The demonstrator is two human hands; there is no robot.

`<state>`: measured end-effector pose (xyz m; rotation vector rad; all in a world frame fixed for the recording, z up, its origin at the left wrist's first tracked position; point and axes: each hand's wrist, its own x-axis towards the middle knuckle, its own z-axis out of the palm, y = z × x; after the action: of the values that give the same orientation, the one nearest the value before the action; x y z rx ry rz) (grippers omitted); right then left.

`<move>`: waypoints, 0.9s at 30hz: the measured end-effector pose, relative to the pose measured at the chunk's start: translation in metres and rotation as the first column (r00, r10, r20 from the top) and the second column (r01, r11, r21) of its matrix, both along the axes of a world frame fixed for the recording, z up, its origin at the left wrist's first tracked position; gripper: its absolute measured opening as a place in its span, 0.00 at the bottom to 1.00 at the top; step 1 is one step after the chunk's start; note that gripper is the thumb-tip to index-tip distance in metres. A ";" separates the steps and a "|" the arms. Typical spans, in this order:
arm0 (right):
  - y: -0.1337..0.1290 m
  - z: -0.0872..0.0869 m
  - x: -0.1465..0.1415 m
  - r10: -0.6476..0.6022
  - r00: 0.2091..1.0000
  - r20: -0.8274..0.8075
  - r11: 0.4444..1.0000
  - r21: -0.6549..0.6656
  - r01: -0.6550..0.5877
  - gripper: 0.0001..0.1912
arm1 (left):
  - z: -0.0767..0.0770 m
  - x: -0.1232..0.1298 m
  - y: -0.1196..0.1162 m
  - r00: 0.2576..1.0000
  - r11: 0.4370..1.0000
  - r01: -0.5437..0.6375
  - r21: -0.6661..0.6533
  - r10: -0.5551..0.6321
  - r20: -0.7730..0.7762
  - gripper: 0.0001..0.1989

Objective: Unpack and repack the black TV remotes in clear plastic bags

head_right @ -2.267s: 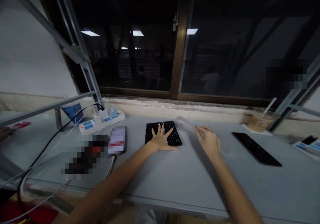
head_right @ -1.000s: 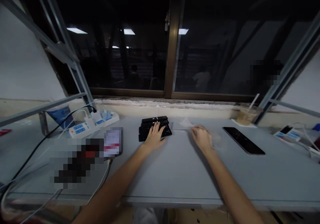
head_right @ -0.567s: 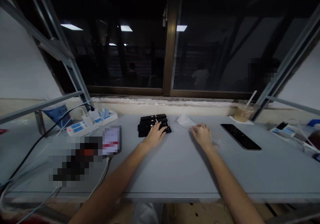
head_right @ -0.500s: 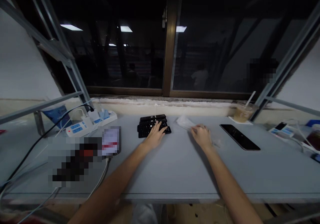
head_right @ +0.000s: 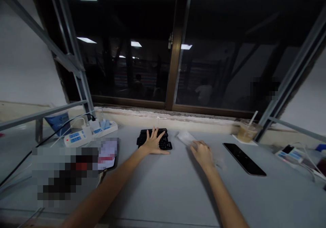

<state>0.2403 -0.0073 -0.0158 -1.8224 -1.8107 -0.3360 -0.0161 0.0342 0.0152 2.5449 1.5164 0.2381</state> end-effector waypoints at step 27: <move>-0.018 0.022 -0.011 -0.077 0.997 -0.021 0.960 0.269 0.080 0.19 | 0.022 -0.004 -0.057 0.974 0.914 -0.008 0.405 -0.083 0.208 0.41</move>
<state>0.2294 -0.0255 0.0067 -1.7020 -1.5999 -0.5732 -0.0201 -0.0229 0.0370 2.7247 1.4524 0.8859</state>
